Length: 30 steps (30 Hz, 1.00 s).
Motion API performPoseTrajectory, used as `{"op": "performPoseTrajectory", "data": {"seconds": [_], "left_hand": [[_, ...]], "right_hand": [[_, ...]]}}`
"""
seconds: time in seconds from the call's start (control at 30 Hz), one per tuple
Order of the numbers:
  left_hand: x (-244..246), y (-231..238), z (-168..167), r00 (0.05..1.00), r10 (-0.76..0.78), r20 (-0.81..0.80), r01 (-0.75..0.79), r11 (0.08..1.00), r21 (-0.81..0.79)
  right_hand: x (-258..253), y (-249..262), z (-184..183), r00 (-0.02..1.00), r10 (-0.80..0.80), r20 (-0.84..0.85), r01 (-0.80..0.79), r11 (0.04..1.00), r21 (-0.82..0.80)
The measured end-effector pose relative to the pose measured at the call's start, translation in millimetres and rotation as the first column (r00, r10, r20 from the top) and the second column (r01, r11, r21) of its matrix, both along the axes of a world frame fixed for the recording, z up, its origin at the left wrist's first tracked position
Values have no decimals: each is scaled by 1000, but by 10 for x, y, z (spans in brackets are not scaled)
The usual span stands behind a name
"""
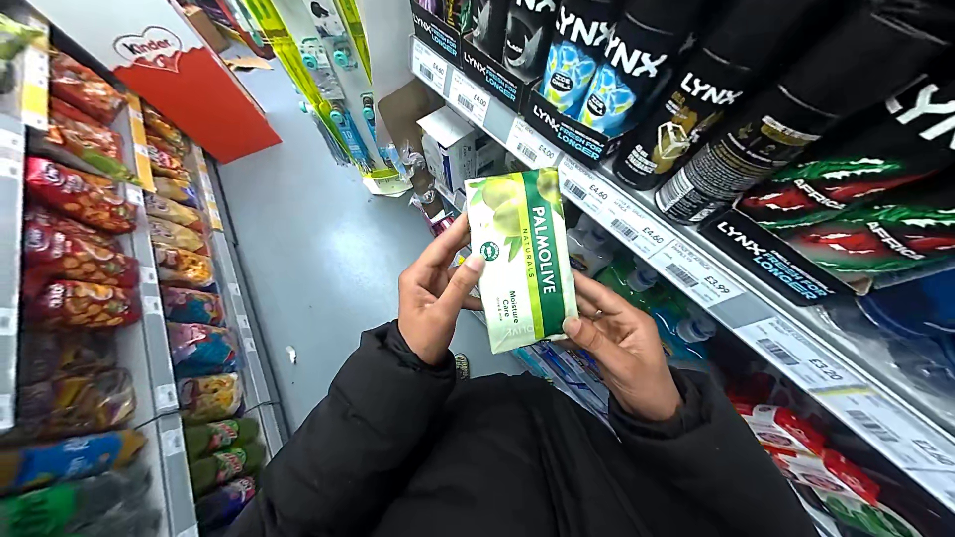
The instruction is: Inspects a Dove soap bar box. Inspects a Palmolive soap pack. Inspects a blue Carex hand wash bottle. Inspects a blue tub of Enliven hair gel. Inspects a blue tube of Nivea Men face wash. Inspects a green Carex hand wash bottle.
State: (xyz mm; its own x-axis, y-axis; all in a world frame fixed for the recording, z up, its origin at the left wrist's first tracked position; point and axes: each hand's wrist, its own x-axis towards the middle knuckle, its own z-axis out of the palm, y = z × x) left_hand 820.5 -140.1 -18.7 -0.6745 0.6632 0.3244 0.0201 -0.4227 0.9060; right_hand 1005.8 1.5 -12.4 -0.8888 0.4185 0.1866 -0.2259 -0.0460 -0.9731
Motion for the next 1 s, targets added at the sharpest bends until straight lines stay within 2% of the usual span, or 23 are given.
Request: {"op": "performPoseTrajectory", "data": {"seconds": [0.3, 0.6, 0.9, 1.0], "left_hand": [[603, -113, 56, 998, 64, -25, -65, 998, -15], [1097, -235, 52, 995, 79, -54, -81, 996, -31], [1370, -297, 45, 984, 170, -60, -180, 928, -325], [1356, -196, -53, 974, 226, -17, -215, 893, -395]], "right_hand": [[528, 15, -56, 994, 95, -52, -97, 995, -34], [931, -40, -167, 992, 101, -74, -105, 993, -46], [1033, -131, -329, 1000, -4, 0, 4, 988, 156], [999, -167, -426, 998, -63, -6, 60, 914, 402]]}}
